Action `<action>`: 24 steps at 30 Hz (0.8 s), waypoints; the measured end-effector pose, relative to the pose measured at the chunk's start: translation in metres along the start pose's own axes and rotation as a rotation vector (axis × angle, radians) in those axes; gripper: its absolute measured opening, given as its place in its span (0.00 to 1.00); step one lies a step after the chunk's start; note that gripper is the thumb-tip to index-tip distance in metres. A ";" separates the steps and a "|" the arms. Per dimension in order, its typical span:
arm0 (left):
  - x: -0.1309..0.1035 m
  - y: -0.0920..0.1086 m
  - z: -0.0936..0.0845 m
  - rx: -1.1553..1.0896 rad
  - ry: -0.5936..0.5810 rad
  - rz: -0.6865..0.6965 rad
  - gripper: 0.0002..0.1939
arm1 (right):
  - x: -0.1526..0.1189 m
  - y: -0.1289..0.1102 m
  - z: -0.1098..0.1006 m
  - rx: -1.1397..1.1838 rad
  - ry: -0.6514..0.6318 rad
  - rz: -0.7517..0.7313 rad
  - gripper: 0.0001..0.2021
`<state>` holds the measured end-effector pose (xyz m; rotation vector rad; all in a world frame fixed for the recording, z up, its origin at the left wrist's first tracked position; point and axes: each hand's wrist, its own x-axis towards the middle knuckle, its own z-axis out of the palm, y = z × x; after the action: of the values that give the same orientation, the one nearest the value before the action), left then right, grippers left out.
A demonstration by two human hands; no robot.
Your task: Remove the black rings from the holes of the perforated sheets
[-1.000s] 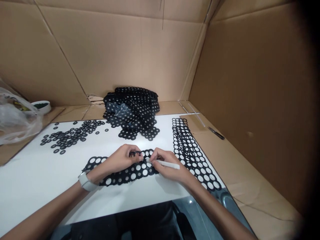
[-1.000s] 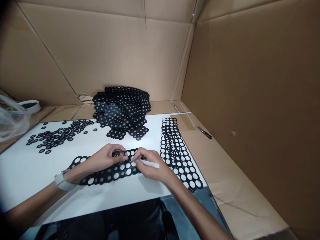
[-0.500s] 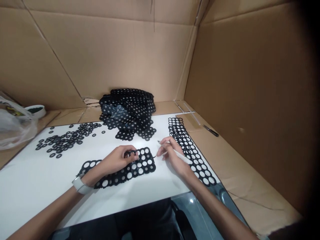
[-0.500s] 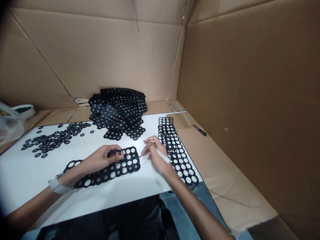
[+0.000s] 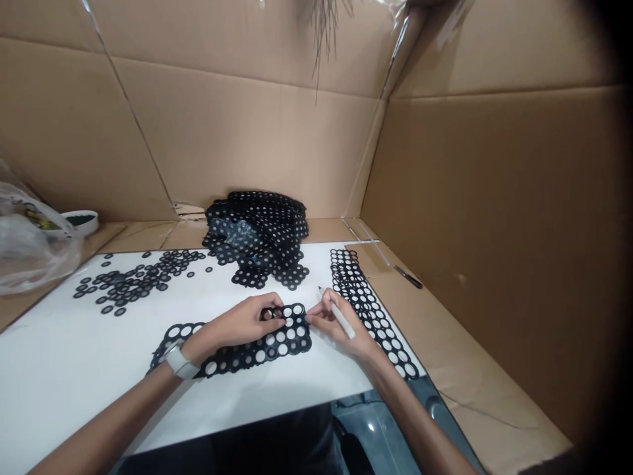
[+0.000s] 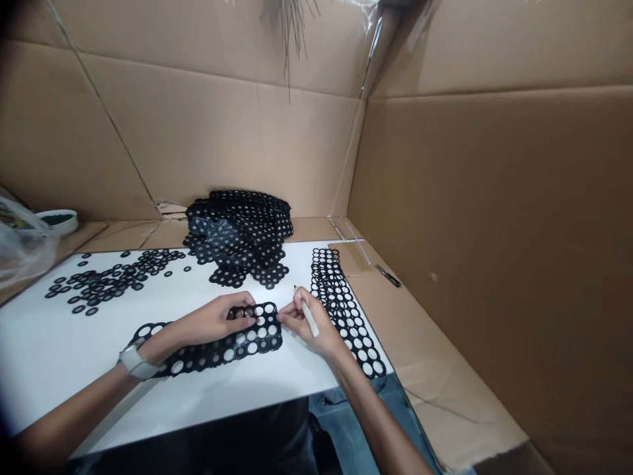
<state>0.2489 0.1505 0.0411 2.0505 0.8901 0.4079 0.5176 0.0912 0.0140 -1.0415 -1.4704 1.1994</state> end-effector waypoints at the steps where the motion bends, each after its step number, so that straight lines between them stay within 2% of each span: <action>1: 0.004 0.002 0.003 0.005 0.000 0.003 0.18 | 0.000 0.000 0.001 0.000 0.003 0.000 0.26; 5: 0.020 0.010 0.016 0.058 0.017 -0.010 0.18 | -0.001 -0.005 0.003 -0.028 0.040 -0.017 0.26; 9: 0.023 0.008 0.022 0.072 0.021 -0.020 0.15 | -0.011 -0.013 -0.005 -0.103 0.193 -0.035 0.20; 11: 0.021 0.005 0.023 0.058 0.014 -0.017 0.15 | -0.017 -0.013 -0.011 -0.094 0.224 -0.005 0.23; 13: 0.018 0.002 0.024 0.048 0.006 -0.023 0.16 | -0.024 -0.009 -0.016 -0.057 0.211 0.033 0.24; 18: 0.012 0.003 0.026 -0.019 -0.017 -0.034 0.18 | -0.036 -0.001 -0.017 -0.009 0.202 0.088 0.19; 21: 0.010 0.006 0.027 -0.046 -0.013 -0.006 0.15 | -0.041 -0.008 -0.013 -0.008 0.202 0.110 0.18; 24: 0.010 0.007 0.030 -0.068 -0.008 -0.036 0.16 | -0.044 -0.019 -0.010 -0.021 0.195 0.123 0.17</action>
<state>0.2757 0.1380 0.0289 1.9700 0.8952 0.4054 0.5355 0.0470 0.0274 -1.2416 -1.2859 1.1350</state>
